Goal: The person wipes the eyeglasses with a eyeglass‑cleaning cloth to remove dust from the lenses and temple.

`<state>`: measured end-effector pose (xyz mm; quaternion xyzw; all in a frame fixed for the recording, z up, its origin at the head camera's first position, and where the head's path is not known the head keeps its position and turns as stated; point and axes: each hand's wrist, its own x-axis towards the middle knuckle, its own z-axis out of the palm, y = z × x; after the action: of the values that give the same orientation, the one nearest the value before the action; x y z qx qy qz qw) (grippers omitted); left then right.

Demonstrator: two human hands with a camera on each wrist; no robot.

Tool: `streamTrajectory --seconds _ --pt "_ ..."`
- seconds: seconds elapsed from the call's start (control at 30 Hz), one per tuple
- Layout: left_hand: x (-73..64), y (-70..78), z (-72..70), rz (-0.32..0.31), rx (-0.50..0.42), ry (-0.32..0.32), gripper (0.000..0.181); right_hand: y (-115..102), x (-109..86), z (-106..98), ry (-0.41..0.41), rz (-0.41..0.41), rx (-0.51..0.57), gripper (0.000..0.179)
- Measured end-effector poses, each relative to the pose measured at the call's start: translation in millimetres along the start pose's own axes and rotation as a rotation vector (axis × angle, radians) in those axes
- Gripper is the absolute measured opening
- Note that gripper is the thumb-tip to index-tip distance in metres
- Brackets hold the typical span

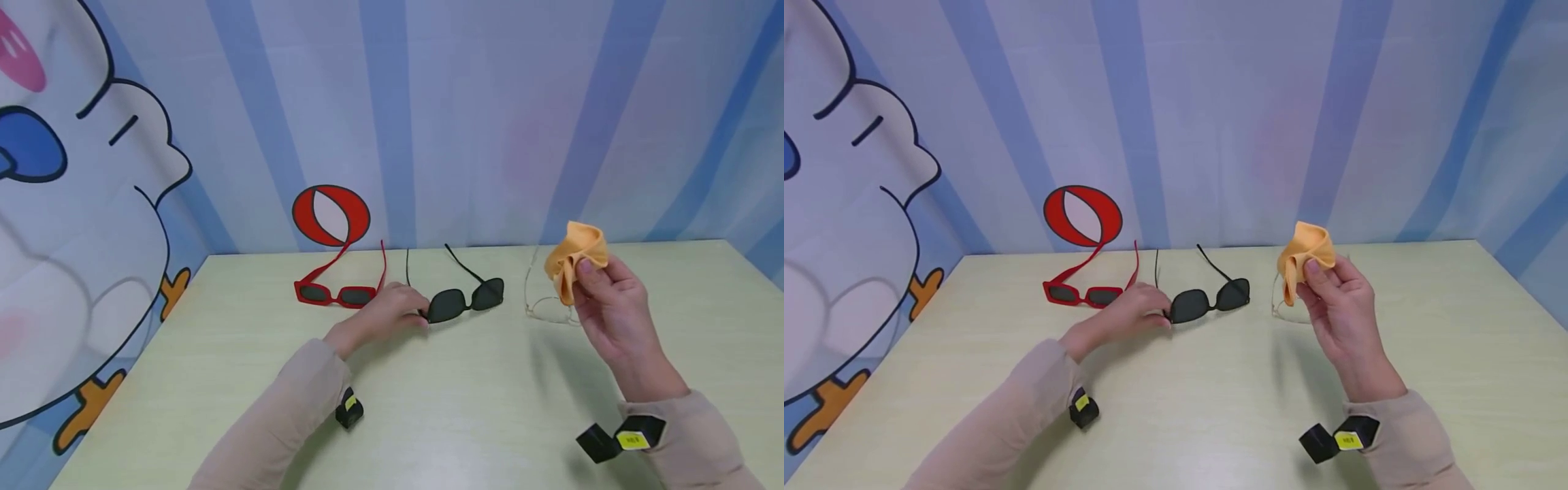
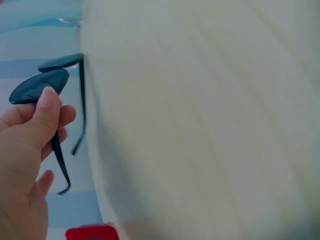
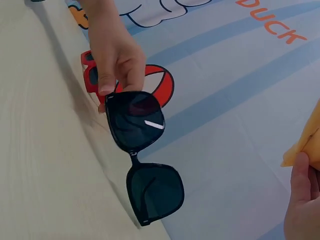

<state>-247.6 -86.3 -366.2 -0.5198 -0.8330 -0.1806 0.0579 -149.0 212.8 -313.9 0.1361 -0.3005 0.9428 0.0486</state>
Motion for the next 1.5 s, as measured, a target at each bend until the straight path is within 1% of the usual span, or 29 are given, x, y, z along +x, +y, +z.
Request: streamTrajectory --seconds 0.07,0.13,0.23,0.27,0.33,0.4,0.43,0.5,0.57,0.6,0.67,0.7,0.77,0.87,1.07,1.17,1.27,1.43,1.5 --pt "0.1 5.8 -3.1 -0.015 -0.098 0.019 0.007 1.9 -0.5 0.9 -0.018 -0.023 -0.081 0.026" --pt "-0.4 12.7 -7.6 -0.027 -0.198 0.044 0.005 4.5 -1.1 2.5 -0.034 -0.057 -0.211 0.025" --pt "-3.3 24.2 -14.9 -0.074 -0.352 0.094 0.004 8.6 -4.0 6.4 -0.046 -0.124 -0.531 0.026" --pt "-4.4 27.7 -17.2 -0.087 -0.394 0.114 0.004 10.1 -5.3 8.4 -0.046 -0.151 -0.658 0.026" --pt "-6.5 35.1 -22.0 -0.106 -0.487 0.144 0.005 13.3 -8.3 13.2 -0.059 -0.229 -0.947 0.028" --pt "-8.1 42.6 -26.7 -0.115 -0.575 0.170 0.005 17.1 -11.0 19.0 -0.091 -0.364 -1.213 0.031" --pt "-8.7 46.3 -29.0 -0.116 -0.615 0.180 0.005 19.1 -12.0 22.0 -0.119 -0.454 -1.319 0.033" --pt "-9.7 54.2 -33.3 -0.113 -0.693 0.194 0.005 23.5 -13.1 27.8 -0.184 -0.665 -1.472 0.031" --pt "-10.4 61.9 -36.7 -0.101 -0.752 0.200 0.005 27.2 -13.0 33.8 -0.261 -0.848 -1.533 0.027" --pt "-10.8 65.8 -38.2 -0.094 -0.773 0.200 0.005 28.7 -12.9 36.6 -0.304 -0.918 -1.545 0.028" --pt "-11.5 73.0 -40.4 -0.073 -0.807 0.197 0.005 31.7 -12.3 42.0 -0.384 -1.006 -1.565 0.036" --pt "-11.8 76.5 -41.4 -0.064 -0.818 0.193 0.006 32.9 -12.1 44.7 -0.420 -1.030 -1.573 0.040" --pt "-12.2 82.9 -43.4 -0.043 -0.834 0.187 0.006 35.4 -12.7 49.7 -0.492 -1.054 -1.576 0.040" --pt "-12.0 90.8 -46.6 -0.013 -0.846 0.182 0.007 38.2 -15.0 56.4 -0.571 -1.054 -1.561 0.039" --pt "-10.5 98.8 -50.8 0.062 -0.844 0.188 0.007 41.4 -20.3 67.8 -0.664 -1.054 -1.538 0.035" --pt "-10.0 101.9 -51.9 0.080 -0.840 0.199 0.008 43.0 -22.4 72.4 -0.708 -1.058 -1.523 0.032" --pt "-10.0 104.6 -53.5 0.069 -0.826 0.214 0.014 45.6 -24.6 75.7 -0.742 -1.080 -1.508 0.030" --pt "-13.8 106.9 -56.0 0.007 -0.768 0.239 0.032 50.7 -29.6 78.7 -0.808 -1.114 -1.485 0.027" --pt "-16.1 106.2 -56.0 -0.005 -0.761 0.259 0.029 51.2 -32.3 78.5 -0.832 -1.102 -1.489 0.028"
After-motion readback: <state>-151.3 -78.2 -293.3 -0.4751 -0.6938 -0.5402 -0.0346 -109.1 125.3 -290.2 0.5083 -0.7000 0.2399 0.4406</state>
